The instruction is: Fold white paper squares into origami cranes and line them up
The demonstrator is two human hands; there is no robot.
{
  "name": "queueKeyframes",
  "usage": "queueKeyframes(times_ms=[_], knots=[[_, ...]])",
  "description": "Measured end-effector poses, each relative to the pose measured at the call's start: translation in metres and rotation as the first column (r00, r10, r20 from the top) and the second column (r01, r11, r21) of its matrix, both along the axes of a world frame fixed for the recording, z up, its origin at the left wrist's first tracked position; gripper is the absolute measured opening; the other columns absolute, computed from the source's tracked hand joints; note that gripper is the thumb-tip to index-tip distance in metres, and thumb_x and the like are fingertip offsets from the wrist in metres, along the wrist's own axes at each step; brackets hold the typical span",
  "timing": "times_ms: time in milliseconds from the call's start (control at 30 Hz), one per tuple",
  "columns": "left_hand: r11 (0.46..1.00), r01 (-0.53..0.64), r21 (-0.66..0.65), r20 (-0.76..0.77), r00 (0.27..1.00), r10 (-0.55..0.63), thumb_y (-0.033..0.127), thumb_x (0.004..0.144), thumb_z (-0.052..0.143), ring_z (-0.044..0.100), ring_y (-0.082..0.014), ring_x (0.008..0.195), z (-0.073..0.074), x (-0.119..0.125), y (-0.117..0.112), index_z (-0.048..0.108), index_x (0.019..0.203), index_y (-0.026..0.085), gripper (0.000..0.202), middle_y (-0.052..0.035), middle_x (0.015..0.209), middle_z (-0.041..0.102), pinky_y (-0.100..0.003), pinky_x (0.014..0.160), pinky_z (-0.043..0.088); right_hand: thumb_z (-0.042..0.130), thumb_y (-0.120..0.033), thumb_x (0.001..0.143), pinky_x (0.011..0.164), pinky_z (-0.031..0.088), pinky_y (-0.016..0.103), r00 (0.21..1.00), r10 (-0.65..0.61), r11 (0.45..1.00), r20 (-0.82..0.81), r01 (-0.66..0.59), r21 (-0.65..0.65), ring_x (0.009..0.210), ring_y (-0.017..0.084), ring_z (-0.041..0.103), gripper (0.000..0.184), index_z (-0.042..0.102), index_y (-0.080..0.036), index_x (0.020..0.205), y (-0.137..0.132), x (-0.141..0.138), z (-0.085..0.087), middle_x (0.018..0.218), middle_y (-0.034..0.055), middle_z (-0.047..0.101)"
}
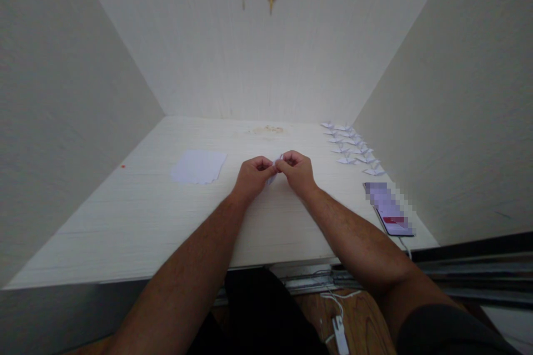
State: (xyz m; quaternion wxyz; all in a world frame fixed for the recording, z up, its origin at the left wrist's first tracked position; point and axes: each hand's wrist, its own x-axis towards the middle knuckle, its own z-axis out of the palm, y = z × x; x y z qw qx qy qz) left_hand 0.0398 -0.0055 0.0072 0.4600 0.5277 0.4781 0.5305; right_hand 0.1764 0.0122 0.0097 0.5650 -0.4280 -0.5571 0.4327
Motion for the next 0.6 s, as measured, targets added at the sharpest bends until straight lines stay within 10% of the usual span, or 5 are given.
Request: queueKeyframes(times_ms=[600], knots=[[0.996,0.049,0.079,-0.038,0.998,-0.046,0.037,0.073,0.069,0.055,-0.011,0.057,-0.0019,0.0037,-0.0016,0.057,0.07,0.018,0.023,0.0001,0.063,0.064,-0.024,0.056,0.04,0.071,-0.031,0.064,0.055,0.05,0.027,0.994,0.099,0.994,-0.047,-0.101,-0.036,0.053,0.012,0.059,0.016,0.061,-0.02,0.07,0.0028,0.0016,0.0021,0.057,-0.0035,0.062]])
